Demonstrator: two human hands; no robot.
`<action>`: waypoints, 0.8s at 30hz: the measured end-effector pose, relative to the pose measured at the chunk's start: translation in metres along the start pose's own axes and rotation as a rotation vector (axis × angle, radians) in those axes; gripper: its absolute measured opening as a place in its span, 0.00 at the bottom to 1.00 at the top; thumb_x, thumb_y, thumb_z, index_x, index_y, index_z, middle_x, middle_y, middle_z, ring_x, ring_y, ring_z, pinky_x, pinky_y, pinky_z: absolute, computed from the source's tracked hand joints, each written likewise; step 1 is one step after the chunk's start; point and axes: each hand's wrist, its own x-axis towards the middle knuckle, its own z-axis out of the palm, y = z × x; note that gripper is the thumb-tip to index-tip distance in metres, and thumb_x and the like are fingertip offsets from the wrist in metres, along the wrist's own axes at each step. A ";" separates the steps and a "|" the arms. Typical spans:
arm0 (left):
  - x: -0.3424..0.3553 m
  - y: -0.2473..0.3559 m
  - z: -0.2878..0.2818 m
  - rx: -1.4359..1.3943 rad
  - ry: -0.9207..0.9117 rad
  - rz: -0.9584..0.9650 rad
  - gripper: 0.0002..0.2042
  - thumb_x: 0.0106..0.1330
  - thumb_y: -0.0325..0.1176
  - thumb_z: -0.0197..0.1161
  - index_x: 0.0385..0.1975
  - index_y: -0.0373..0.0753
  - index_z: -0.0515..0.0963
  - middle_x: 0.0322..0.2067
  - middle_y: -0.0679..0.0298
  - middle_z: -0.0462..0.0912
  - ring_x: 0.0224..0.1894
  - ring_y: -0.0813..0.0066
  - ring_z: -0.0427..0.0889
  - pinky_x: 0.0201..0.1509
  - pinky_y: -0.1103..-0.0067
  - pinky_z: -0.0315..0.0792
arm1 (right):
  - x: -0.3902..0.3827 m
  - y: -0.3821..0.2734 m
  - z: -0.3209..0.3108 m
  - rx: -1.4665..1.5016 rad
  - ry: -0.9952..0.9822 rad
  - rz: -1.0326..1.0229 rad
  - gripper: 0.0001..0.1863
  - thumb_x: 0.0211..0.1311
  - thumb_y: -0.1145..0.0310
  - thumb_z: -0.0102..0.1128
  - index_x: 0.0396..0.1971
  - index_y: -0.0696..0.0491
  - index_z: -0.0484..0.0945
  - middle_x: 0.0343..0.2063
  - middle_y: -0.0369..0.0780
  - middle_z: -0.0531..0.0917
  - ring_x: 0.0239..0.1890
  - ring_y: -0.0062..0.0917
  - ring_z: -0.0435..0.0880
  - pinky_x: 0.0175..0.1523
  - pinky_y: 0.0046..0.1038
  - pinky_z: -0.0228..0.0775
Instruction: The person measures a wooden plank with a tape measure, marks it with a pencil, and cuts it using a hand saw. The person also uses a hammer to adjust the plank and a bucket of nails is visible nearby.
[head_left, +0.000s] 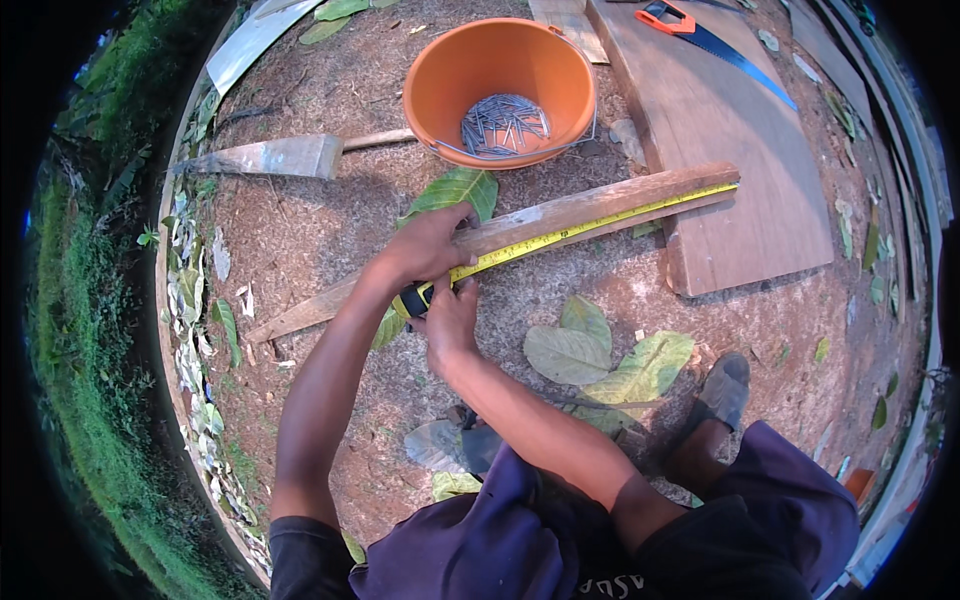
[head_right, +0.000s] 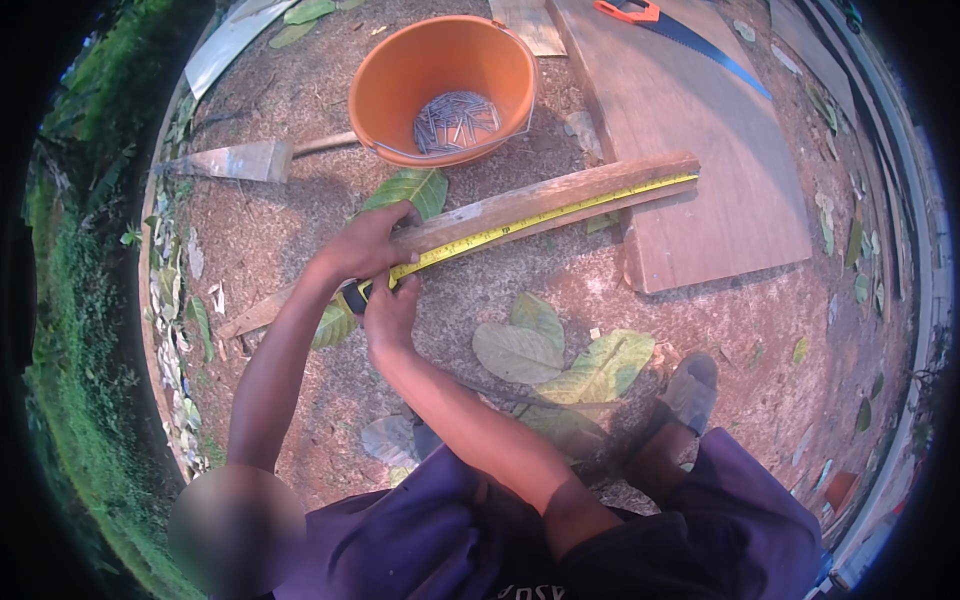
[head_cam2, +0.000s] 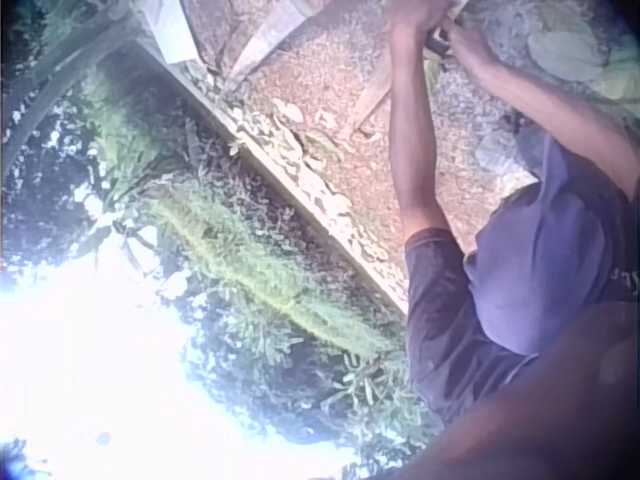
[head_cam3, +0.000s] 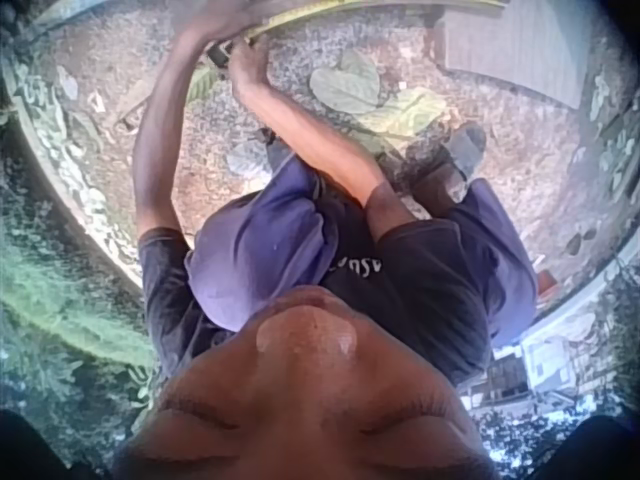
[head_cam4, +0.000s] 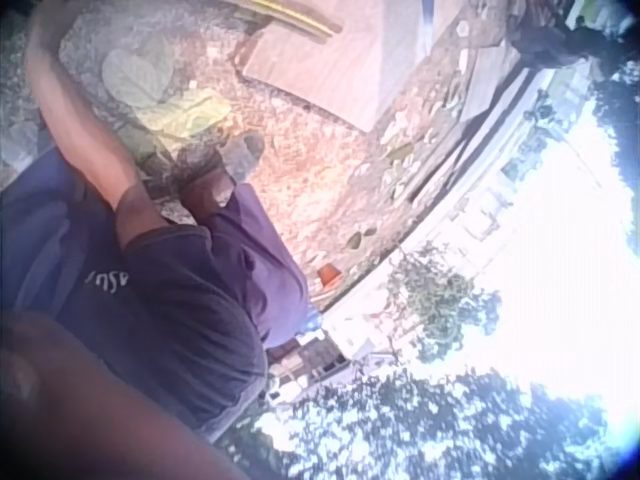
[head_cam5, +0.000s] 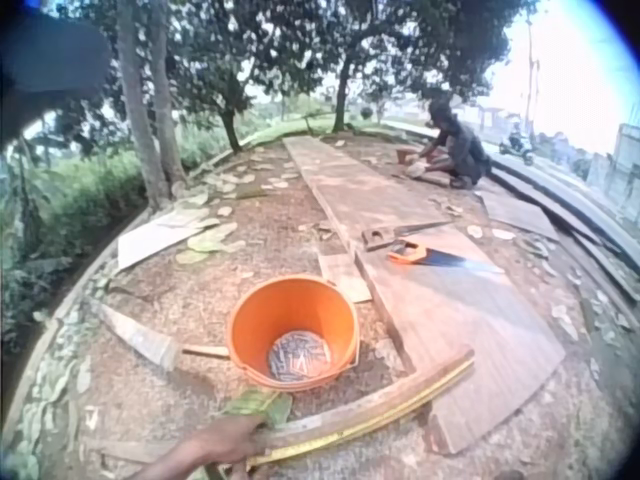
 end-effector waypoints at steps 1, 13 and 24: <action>0.002 -0.002 0.001 0.002 0.011 0.023 0.25 0.57 0.35 0.72 0.54 0.35 0.76 0.52 0.44 0.83 0.58 0.47 0.81 0.63 0.62 0.72 | -0.003 -0.001 -0.001 0.020 -0.002 0.006 0.30 0.78 0.52 0.55 0.67 0.55 0.59 0.58 0.47 0.72 0.59 0.31 0.76 0.53 0.38 0.79; -0.006 -0.030 -0.004 -0.091 -0.006 0.026 0.22 0.64 0.37 0.70 0.57 0.36 0.79 0.52 0.49 0.85 0.55 0.54 0.85 0.61 0.66 0.75 | -0.031 0.007 -0.020 -0.008 -0.102 -0.019 0.29 0.79 0.63 0.52 0.71 0.54 0.52 0.61 0.45 0.69 0.61 0.30 0.74 0.63 0.34 0.69; -0.058 -0.078 -0.012 -0.104 0.188 -0.083 0.24 0.65 0.43 0.71 0.57 0.35 0.80 0.52 0.48 0.85 0.56 0.54 0.85 0.62 0.63 0.75 | -0.038 0.020 -0.040 -0.126 -0.195 0.006 0.29 0.77 0.67 0.55 0.68 0.53 0.52 0.58 0.44 0.71 0.56 0.28 0.80 0.54 0.33 0.83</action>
